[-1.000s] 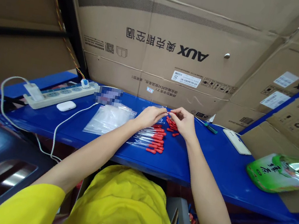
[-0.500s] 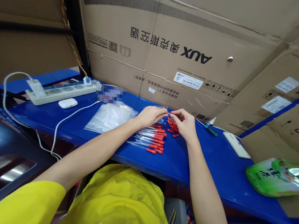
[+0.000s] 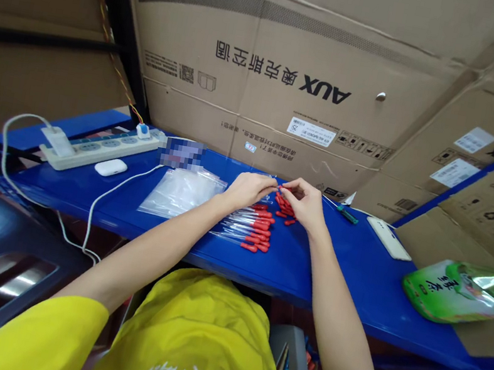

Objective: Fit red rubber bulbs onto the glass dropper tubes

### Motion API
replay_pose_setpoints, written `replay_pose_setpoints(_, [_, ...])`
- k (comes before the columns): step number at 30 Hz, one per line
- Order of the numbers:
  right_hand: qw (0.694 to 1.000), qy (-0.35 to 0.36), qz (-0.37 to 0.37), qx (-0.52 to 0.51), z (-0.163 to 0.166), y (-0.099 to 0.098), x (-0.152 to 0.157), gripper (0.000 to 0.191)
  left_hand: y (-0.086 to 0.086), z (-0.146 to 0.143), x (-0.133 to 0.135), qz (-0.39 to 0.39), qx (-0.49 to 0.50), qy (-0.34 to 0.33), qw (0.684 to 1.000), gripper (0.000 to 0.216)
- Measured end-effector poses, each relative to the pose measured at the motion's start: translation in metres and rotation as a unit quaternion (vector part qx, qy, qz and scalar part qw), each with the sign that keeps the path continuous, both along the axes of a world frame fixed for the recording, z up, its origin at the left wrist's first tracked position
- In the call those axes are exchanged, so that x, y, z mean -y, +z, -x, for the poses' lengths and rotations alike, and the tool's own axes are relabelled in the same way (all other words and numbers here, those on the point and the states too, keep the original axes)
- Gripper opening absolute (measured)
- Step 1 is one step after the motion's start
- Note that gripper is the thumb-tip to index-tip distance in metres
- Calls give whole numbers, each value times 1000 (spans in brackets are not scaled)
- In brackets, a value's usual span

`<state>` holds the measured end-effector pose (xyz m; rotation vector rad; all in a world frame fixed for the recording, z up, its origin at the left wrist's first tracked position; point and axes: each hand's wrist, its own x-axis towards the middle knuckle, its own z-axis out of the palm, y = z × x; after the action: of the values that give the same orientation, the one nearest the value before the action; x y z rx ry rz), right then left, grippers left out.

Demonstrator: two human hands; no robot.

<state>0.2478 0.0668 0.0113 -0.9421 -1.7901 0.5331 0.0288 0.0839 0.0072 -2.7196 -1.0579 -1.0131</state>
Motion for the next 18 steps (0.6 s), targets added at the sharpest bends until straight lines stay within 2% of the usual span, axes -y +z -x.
replay_pose_setpoints(6, [999,-18,19,-47,6,5,1,34,4,-1,0,17,54,-11,998,47])
replay_pose_setpoints(14, [997,-3,49,-67,2,8,3,36,1,4,-8,32,90,-89,991,42])
replay_pose_setpoints(18, [997,-4,49,-67,2,8,2,39,2,4,-8,36,100,-107,989,42])
